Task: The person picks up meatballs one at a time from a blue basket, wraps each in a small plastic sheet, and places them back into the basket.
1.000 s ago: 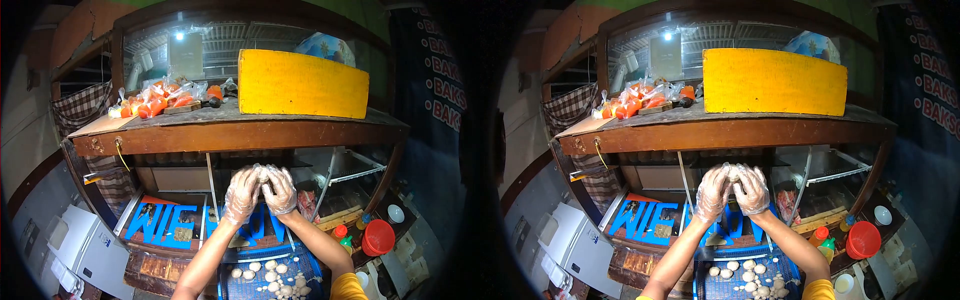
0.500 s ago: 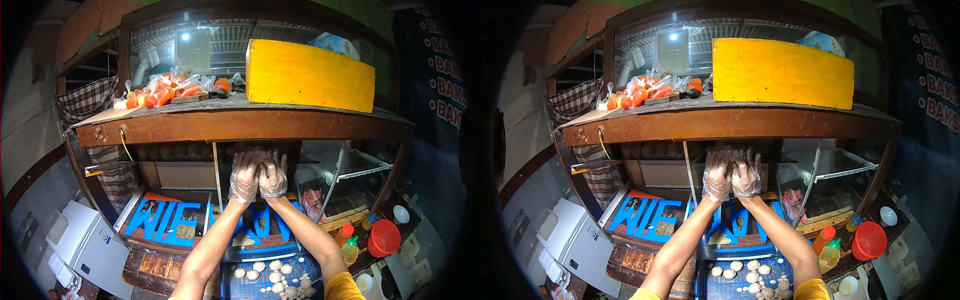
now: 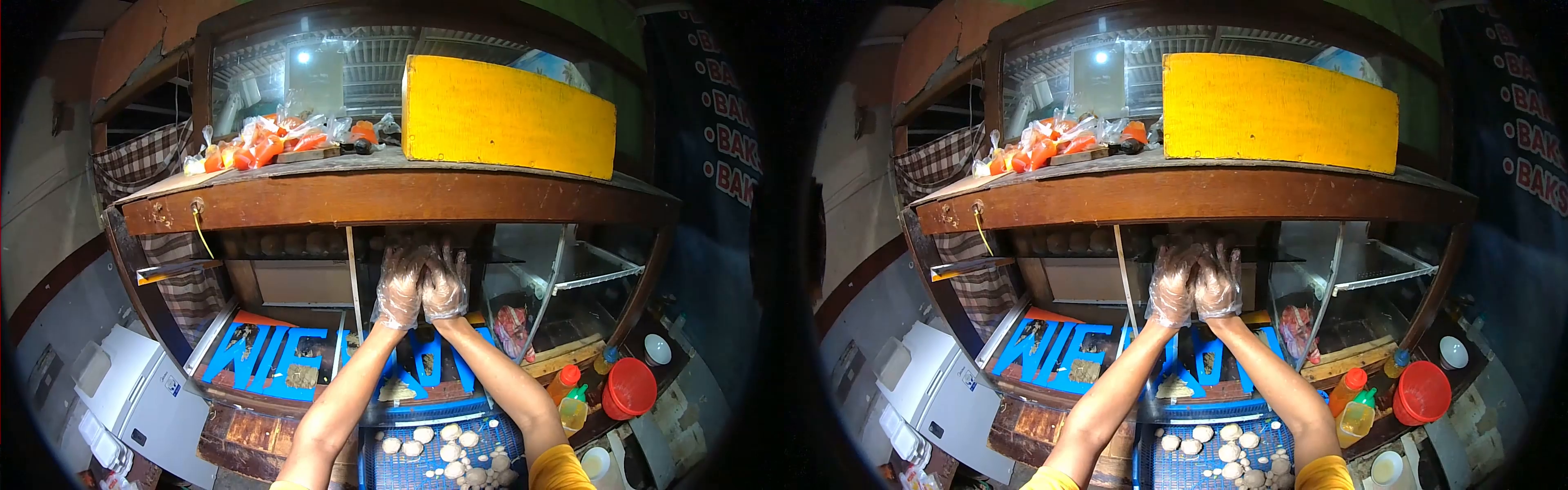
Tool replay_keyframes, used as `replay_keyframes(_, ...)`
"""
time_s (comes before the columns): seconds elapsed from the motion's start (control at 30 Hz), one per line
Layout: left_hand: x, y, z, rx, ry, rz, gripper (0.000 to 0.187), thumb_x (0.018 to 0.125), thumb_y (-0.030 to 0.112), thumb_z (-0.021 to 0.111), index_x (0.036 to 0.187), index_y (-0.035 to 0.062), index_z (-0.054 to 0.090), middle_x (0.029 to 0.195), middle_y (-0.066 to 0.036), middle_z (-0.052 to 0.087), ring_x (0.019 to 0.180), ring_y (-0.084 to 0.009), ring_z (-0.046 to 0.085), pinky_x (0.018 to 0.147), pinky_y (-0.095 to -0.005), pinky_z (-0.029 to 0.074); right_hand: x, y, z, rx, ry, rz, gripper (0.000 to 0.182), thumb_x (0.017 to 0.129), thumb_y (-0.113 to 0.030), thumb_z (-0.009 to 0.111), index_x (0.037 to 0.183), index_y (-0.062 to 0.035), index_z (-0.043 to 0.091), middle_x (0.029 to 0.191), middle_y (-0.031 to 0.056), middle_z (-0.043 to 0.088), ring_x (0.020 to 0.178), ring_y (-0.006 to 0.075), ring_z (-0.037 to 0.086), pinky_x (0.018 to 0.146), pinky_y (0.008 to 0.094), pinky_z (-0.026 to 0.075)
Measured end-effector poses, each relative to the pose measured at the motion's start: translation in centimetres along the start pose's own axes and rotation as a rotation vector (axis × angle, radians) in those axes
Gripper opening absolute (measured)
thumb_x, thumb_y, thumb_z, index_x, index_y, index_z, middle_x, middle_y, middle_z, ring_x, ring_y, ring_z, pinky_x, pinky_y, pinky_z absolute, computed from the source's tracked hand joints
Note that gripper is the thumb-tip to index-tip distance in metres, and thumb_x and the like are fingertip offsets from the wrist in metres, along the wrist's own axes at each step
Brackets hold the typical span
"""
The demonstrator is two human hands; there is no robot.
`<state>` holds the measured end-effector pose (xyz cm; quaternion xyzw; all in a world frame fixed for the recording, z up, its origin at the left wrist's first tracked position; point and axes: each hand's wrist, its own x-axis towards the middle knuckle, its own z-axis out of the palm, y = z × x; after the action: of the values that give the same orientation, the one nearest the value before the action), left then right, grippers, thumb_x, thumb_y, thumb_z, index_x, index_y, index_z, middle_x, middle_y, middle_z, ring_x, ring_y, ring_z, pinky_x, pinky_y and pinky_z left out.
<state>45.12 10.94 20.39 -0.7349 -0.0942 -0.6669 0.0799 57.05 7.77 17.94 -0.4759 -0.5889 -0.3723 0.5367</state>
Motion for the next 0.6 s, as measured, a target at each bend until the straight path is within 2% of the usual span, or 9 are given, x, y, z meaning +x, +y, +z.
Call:
replay_keyframes(0.1,-0.2,0.7,-0.5,0.071,-0.089,-0.044,0.043,0.084,0.002,0.073,0.126,0.008,0.068,0.126,-0.016,0.072,0.12,-0.0411,0.064,0.109,-0.0585,0.045,0.0,0.0,-0.4,0.001,-0.047,0.01,0.028,0.093,-0.012,0.07,0.121,-0.0102,0.069,0.144,0.0155,0.065,0.143,0.0427,0.051,0.121,0.0662,0.031)
replay_keyframes(0.17,-0.4,1.1,-0.7,0.103,-0.077,-0.055,0.04,0.086,0.003,0.072,0.126,0.0091,0.068,0.126,-0.016,0.072,0.12,-0.041,0.065,0.109,-0.0606,0.044,0.1,0.1,-0.7,-0.009,-0.041,-0.055,0.037,0.089,-0.015,0.073,0.124,-0.0055,0.067,0.136,0.0191,0.069,0.139,0.0456,0.056,0.122,0.0679,0.028)
replay_keyframes(0.27,-0.6,0.9,-1.0,0.102,-0.122,-0.05,0.043,0.085,0.004,0.071,0.127,0.0109,0.067,0.126,-0.012,0.072,0.119,-0.0388,0.065,0.113,-0.0578,0.044,0.5,-0.7,-1.8,-0.002,-0.055,-0.064,0.037,0.09,-0.013,0.072,0.126,-0.0061,0.067,0.134,0.0172,0.071,0.138,0.0444,0.056,0.121,0.0676,0.029)
replay_keyframes(0.4,-0.2,1.5,-2.3,0.036,-0.17,-0.037,0.042,0.084,-0.001,0.07,0.124,0.0094,0.066,0.118,-0.015,0.072,0.116,-0.0396,0.065,0.109,-0.0573,0.047,0.9,-1.8,-3.1,0.107,-0.045,-0.025,0.026,0.091,-0.009,0.069,0.116,-0.0079,0.07,0.129,0.0151,0.073,0.131,0.0412,0.061,0.118,0.0644,0.035)
replay_keyframes(0.43,0.1,2.0,-2.7,0.04,-0.153,-0.025,0.039,0.082,-0.003,0.07,0.12,0.0078,0.067,0.113,-0.015,0.072,0.111,-0.0394,0.067,0.104,-0.0545,0.05,1.1,-2.0,-3.3,0.119,-0.027,-0.03,0.02,0.091,-0.007,0.068,0.111,-0.008,0.07,0.125,0.0145,0.074,0.129,0.0398,0.063,0.115,0.0613,0.04)
replay_keyframes(0.6,1.3,4.5,-4.6,-0.044,-0.173,-0.095,0.036,0.082,-0.004,0.07,0.116,0.0053,0.068,0.11,-0.017,0.073,0.105,-0.0393,0.068,0.096,-0.0489,0.054,1.2,-3.3,-5.3,0.173,-0.068,0.026,0.019,0.089,-0.004,0.068,0.107,-0.0077,0.071,0.121,0.0145,0.075,0.124,0.0387,0.066,0.111,0.0562,0.046)
